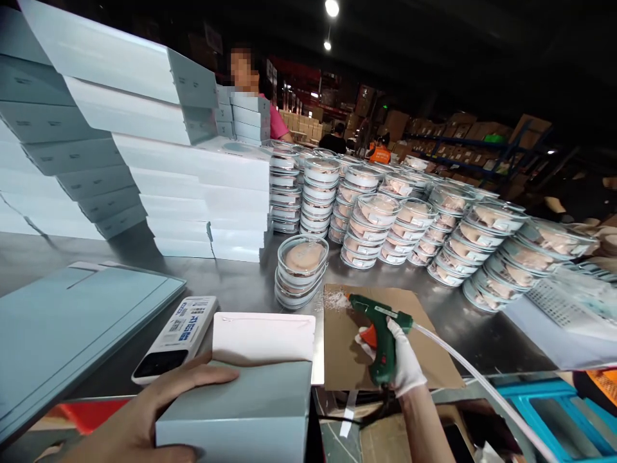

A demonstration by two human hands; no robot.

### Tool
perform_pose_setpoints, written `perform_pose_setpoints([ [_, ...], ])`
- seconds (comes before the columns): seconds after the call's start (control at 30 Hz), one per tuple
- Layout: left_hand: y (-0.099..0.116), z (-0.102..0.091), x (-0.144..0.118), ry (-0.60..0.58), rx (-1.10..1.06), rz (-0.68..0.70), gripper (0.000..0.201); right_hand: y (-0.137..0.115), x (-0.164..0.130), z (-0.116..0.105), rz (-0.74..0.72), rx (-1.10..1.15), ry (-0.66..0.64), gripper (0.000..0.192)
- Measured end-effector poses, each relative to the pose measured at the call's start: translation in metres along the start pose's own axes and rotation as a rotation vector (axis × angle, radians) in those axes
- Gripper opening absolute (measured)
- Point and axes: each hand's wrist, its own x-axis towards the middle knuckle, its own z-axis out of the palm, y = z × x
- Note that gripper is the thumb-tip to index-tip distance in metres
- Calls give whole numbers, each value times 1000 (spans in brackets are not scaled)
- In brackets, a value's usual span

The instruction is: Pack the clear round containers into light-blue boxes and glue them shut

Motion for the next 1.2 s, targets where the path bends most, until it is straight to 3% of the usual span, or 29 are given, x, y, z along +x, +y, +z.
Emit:
perform_pose_setpoints([
  [0.1, -4, 0, 1, -52, 87, 33, 68, 0, 24, -15, 109, -125, 24, 41],
  [0.23, 8, 1, 10, -72, 93, 30, 67, -3, 3, -32, 74, -277, 149, 26],
  [0.27, 13, 2, 12, -72, 76, 19, 65, 1, -6, -27, 2, -271, 149, 34],
  [0.3, 16, 2, 14, -76, 59, 3, 64, 7, -16, -18, -99, -244, 107, 56],
  [0.37, 21, 6, 15, -65, 26, -42, 59, 25, -30, 11, -338, -165, -93, 101],
  [0.4, 21, 9, 14, -43, 2, -70, 58, 36, -34, 28, -418, -135, -198, 109],
  [0.47, 16, 18, 9, 40, -90, -130, 56, 54, -39, 58, -466, -117, -335, 97],
  [0.53, 9, 30, 4, 146, -261, -156, 53, 62, -47, 74, -462, -110, -376, 87],
  [0.67, -1, 48, 3, 295, -551, -19, 55, 50, -73, 70, -619, -292, -439, 96],
  [0.77, 1, 48, 8, 263, -475, 46, 52, 26, -84, 63, -720, -474, -521, 78],
  [0.87, 8, 40, 12, 164, -325, 46, 55, 4, -81, 62, -758, -498, -640, 63],
  [1.03, 16, 27, 17, 34, -221, 75, 34, -9, -72, 61, -769, -520, -704, 59],
  [1.13, 14, 18, 21, 39, -252, 91, 27, -11, -66, 58, -713, -516, -725, 58],
  [1.2, 13, 10, 25, 142, -291, 64, 30, -13, -62, 56, -598, -408, -716, 61],
])
